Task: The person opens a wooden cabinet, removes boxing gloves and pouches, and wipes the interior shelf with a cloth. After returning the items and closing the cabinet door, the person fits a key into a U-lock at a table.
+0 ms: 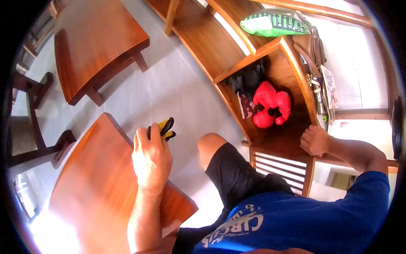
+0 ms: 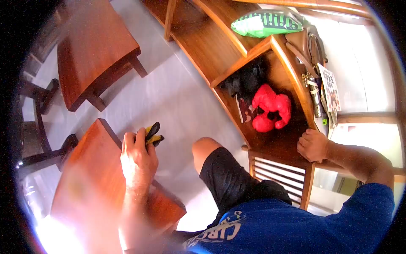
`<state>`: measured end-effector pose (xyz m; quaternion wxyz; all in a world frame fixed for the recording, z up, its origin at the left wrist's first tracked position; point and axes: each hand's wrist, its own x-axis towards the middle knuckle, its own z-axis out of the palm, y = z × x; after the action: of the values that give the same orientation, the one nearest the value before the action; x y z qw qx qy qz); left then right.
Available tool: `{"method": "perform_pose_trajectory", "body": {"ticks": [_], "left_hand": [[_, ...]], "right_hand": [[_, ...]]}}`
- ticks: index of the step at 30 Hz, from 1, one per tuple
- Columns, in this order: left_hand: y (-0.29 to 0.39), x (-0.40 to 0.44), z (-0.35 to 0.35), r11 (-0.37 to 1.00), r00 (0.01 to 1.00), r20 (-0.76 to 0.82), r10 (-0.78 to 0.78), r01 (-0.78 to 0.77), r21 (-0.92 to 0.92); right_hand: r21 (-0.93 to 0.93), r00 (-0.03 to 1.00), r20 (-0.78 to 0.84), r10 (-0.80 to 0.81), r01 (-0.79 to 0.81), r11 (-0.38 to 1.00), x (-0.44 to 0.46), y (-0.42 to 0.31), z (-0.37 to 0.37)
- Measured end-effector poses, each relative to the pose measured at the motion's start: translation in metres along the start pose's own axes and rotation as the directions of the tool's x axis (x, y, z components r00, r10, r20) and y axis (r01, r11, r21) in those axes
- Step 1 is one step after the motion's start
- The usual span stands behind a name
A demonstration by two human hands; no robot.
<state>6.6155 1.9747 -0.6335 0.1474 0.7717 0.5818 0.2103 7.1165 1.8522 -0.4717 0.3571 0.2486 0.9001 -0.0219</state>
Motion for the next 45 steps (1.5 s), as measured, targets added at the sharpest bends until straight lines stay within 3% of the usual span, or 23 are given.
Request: {"method": "perform_pose_trajectory", "body": {"ticks": [5,6,9,15,21,26,28,31,32,33,35,36,39,41,42,43,44,45], "left_hand": [[-0.003,-0.001,0.000,0.999,1.000,-0.022,0.000,-0.001,-0.042],[-0.002,-0.001,0.001,0.999,1.000,-0.024,0.001,-0.002,-0.037],[-0.001,-0.005,0.001,0.999,0.999,-0.041,-0.013,0.012,-0.045],[-0.002,-0.001,0.003,1.000,0.994,-0.111,-0.006,0.004,-0.023],[0.002,0.004,0.001,0.999,0.999,-0.020,-0.036,0.036,0.027],[0.005,0.002,0.002,0.997,0.996,0.077,-0.038,0.032,0.077],[0.004,0.002,0.001,0.998,0.996,0.087,-0.033,0.028,0.063],[0.003,0.003,-0.004,0.999,0.985,0.165,-0.043,0.043,0.006],[0.001,0.004,-0.005,0.999,0.992,0.125,-0.026,0.031,-0.039],[-0.004,0.007,-0.006,0.997,0.993,0.117,-0.005,0.014,-0.073],[-0.004,0.006,-0.007,0.988,0.993,0.113,0.035,-0.017,-0.156],[0.003,0.009,-0.015,0.983,0.987,0.163,0.002,0.028,-0.182],[-0.002,0.008,-0.017,0.919,0.980,0.166,-0.109,0.163,-0.360],[-0.005,-0.004,-0.031,0.868,0.944,0.209,-0.255,0.319,-0.382],[0.008,-0.011,-0.050,0.849,0.932,0.209,-0.296,0.357,-0.390],[0.022,-0.019,-0.064,0.828,0.919,0.215,-0.331,0.392,-0.401],[0.027,-0.033,-0.077,0.872,0.942,0.177,-0.286,0.333,-0.359],[0.035,-0.050,-0.089,0.841,0.941,0.161,-0.296,0.337,-0.424]], "right_hand": [[0.046,0.987,0.161,0.015,-0.023,0.999,0.003,0.004,-0.010],[0.067,0.994,0.105,0.007,-0.014,0.998,-0.002,0.004,-0.001],[0.032,0.989,0.141,0.036,-0.040,0.999,-0.003,0.002,0.001],[0.041,0.996,-0.027,0.079,-0.078,0.996,-0.002,0.003,0.011],[0.010,0.982,-0.169,0.084,-0.084,0.996,-0.005,0.003,0.014],[-0.057,0.980,-0.145,0.137,-0.146,0.988,-0.010,-0.006,0.017],[0.021,0.978,-0.080,0.193,-0.192,0.981,-0.009,-0.011,0.028],[0.043,0.956,-0.141,0.257,-0.253,0.966,-0.003,-0.017,0.008],[0.130,0.927,-0.150,0.345,-0.327,0.936,0.003,-0.030,-0.004],[0.224,0.889,-0.140,0.436,-0.401,0.888,0.007,-0.056,-0.024],[0.517,0.663,-0.109,0.740,-0.598,0.612,-0.003,-0.120,-0.088],[0.598,0.537,-0.059,0.841,-0.656,0.461,-0.013,-0.162,-0.082],[0.646,0.143,0.165,0.976,-0.763,0.003,-0.057,-0.256,-0.056],[0.368,0.010,0.431,0.902,-0.915,-0.166,-0.084,-0.304,-0.043],[0.292,-0.144,0.610,0.779,-0.873,-0.390,-0.087,-0.327,-0.024],[0.309,-0.150,0.785,0.601,-0.746,-0.590,-0.094,-0.355,0.004],[0.225,-0.146,0.912,0.384,-0.606,-0.763,-0.101,-0.382,0.032],[0.266,-0.170,0.876,0.450,-0.608,-0.748,-0.092,-0.383,0.016]]}}
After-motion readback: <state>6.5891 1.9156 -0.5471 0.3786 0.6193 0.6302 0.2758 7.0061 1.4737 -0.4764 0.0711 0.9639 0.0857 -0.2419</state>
